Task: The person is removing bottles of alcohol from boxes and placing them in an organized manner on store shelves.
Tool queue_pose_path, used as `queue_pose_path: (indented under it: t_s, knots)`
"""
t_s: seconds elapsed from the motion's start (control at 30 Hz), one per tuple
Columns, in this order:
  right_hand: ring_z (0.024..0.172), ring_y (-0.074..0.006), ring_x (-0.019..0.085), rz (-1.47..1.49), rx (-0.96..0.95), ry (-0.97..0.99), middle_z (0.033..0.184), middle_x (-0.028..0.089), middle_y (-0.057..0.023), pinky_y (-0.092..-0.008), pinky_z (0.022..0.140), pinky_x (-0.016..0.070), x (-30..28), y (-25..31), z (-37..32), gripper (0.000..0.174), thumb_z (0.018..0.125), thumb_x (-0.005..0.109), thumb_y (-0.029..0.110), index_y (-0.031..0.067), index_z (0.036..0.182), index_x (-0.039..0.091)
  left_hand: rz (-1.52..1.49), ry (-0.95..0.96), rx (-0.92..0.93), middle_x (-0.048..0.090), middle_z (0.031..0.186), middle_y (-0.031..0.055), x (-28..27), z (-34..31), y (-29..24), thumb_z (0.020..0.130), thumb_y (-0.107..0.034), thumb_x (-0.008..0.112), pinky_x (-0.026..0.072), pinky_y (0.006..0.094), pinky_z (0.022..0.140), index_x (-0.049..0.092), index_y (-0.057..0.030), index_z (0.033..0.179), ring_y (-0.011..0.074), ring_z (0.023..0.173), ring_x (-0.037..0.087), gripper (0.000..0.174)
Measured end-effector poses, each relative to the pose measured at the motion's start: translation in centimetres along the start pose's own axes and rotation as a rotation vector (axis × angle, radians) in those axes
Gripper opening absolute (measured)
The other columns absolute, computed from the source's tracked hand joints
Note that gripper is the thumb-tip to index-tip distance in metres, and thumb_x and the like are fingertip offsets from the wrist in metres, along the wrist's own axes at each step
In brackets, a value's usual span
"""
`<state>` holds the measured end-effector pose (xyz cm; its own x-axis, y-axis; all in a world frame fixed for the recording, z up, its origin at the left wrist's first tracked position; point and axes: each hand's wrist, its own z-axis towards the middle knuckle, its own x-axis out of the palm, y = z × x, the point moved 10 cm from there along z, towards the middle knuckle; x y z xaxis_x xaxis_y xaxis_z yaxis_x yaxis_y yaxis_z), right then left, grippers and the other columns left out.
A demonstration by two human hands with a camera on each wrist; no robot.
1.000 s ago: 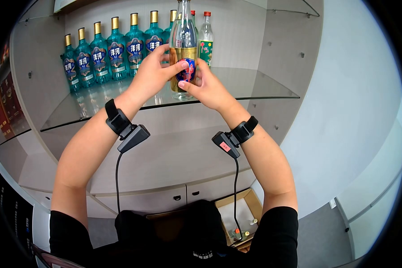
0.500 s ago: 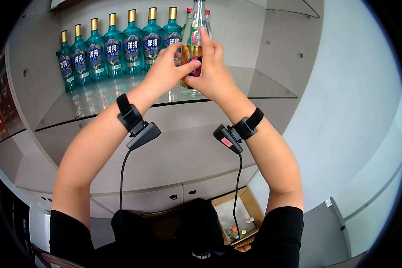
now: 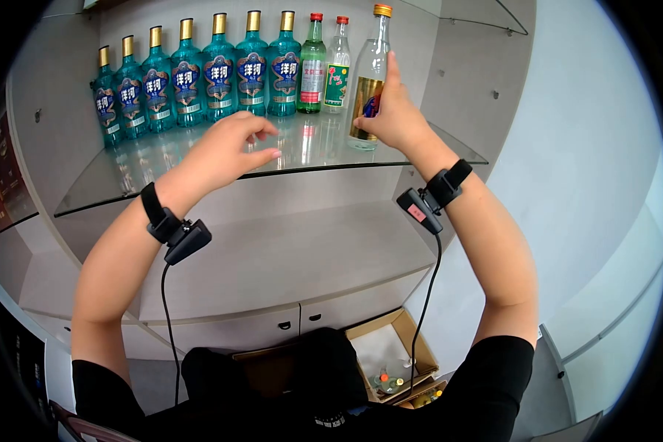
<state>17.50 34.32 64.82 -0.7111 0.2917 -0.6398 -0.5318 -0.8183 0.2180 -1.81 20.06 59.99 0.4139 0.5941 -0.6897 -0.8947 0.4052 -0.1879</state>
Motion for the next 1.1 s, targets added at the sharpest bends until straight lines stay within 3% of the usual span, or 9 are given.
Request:
queue_pose_path:
  t_s: [0.07, 0.17, 0.37, 0.47, 0.57, 0.67, 0.77, 0.83, 1.1]
  knots:
    - [0.120, -0.0431, 0.058, -0.070, 0.069, 0.027, 0.133, 0.049, -0.0338, -0.0427, 0.102, 0.0499, -0.2, -1.1, 0.7, 0.131, 0.073, 0.086, 0.017, 0.0032, 0.156, -0.014, 0.015, 0.088, -0.045, 0.063, 0.093, 0.0095, 0.0, -0.6, 0.5, 0.085, -0.031, 0.078, 0.0507, 0.0339, 0.076, 0.071, -0.0053, 0.106, 0.0214, 0.086, 0.060, 0.034]
    - [0.119, -0.0421, 0.060, -0.141, 0.136, 0.036, 0.130, 0.053, -0.0330, -0.0425, 0.102, 0.0503, -0.4, -2.7, 1.5, 0.133, 0.073, 0.087, 0.018, 0.0023, 0.156, -0.015, -0.037, 0.117, -0.086, 0.064, 0.089, 0.0092, 0.0, -1.1, 1.0, 0.083, -0.034, 0.078, 0.0500, 0.0385, 0.074, 0.072, -0.0068, 0.099, 0.0280, 0.085, 0.062, 0.032]
    - [0.115, -0.0394, 0.063, 0.034, 0.232, 0.136, 0.124, 0.061, -0.0320, -0.0401, 0.101, 0.0508, -0.1, -4.3, 2.9, 0.126, 0.077, 0.080, 0.022, -0.0012, 0.153, -0.018, -0.094, 0.136, -0.014, 0.063, 0.089, 0.0085, 0.6, -1.5, 0.4, 0.081, -0.034, 0.080, 0.0499, 0.0378, 0.074, 0.072, -0.0079, 0.099, 0.0271, 0.084, 0.061, 0.033]
    - [0.123, -0.0385, 0.058, 0.062, 0.306, 0.092, 0.128, 0.058, -0.0315, -0.0388, 0.106, 0.0453, -0.8, -4.6, 3.4, 0.112, 0.079, 0.076, 0.025, -0.0076, 0.154, -0.001, -0.127, 0.114, -0.027, 0.061, 0.086, 0.0061, 0.4, -1.6, 0.4, 0.079, -0.028, 0.082, 0.0483, 0.0310, 0.072, 0.073, -0.0063, 0.101, 0.0180, 0.077, 0.055, 0.032]
    - [0.123, -0.0397, 0.058, 0.009, 0.318, 0.031, 0.127, 0.058, -0.0316, -0.0398, 0.106, 0.0445, -2.1, -5.4, 5.3, 0.100, 0.077, 0.075, 0.031, -0.0115, 0.150, 0.020, -0.154, 0.109, -0.042, 0.060, 0.088, 0.0062, 0.3, -1.7, 0.5, 0.079, -0.027, 0.082, 0.0482, 0.0305, 0.072, 0.073, -0.0063, 0.101, 0.0181, 0.078, 0.055, 0.032]
    - [0.107, -0.0386, 0.068, -0.190, 0.290, -0.015, 0.114, 0.066, -0.0313, -0.0400, 0.092, 0.0545, -4.1, -4.4, 6.6, 0.093, 0.073, 0.078, 0.036, -0.0156, 0.137, 0.036, -0.168, 0.108, -0.034, 0.060, 0.089, 0.0064, 0.3, -1.7, 0.5, 0.078, -0.026, 0.082, 0.0486, 0.0308, 0.073, 0.073, -0.0061, 0.101, 0.0184, 0.080, 0.055, 0.032]
    - [0.091, -0.0323, 0.073, -0.123, 0.369, 0.187, 0.106, 0.069, -0.0271, -0.0366, 0.078, 0.0599, -3.2, -3.4, 6.7, 0.081, 0.072, 0.080, 0.033, -0.0154, 0.127, 0.046, -0.160, 0.100, 0.024, 0.060, 0.089, 0.0064, 0.3, -1.8, 0.1, 0.078, -0.025, 0.083, 0.0492, 0.0315, 0.074, 0.072, -0.0065, 0.101, 0.0188, 0.081, 0.056, 0.031]
    - [0.074, -0.0196, 0.073, -0.049, 0.462, 0.198, 0.090, 0.068, -0.0184, -0.0258, 0.057, 0.0596, -2.7, -4.5, 7.0, 0.072, 0.075, 0.079, 0.031, -0.0083, 0.125, 0.045, -0.163, 0.101, 0.026, 0.062, 0.091, 0.0086, 0.2, -1.9, 0.0, 0.078, -0.027, 0.082, 0.0500, 0.0350, 0.076, 0.072, -0.0064, 0.100, 0.0236, 0.085, 0.059, 0.032]
    - [0.067, -0.0210, 0.073, -0.025, 0.565, 0.342, 0.104, 0.067, -0.0205, -0.0293, 0.060, 0.0639, 0.3, -6.2, 9.2, 0.070, 0.082, 0.078, 0.025, -0.0082, 0.130, 0.039, -0.135, 0.094, 0.024, 0.064, 0.093, 0.0111, 0.0, -2.1, -0.1, 0.077, -0.030, 0.081, 0.0513, 0.0393, 0.078, 0.071, -0.0062, 0.095, 0.0288, 0.090, 0.063, 0.031]
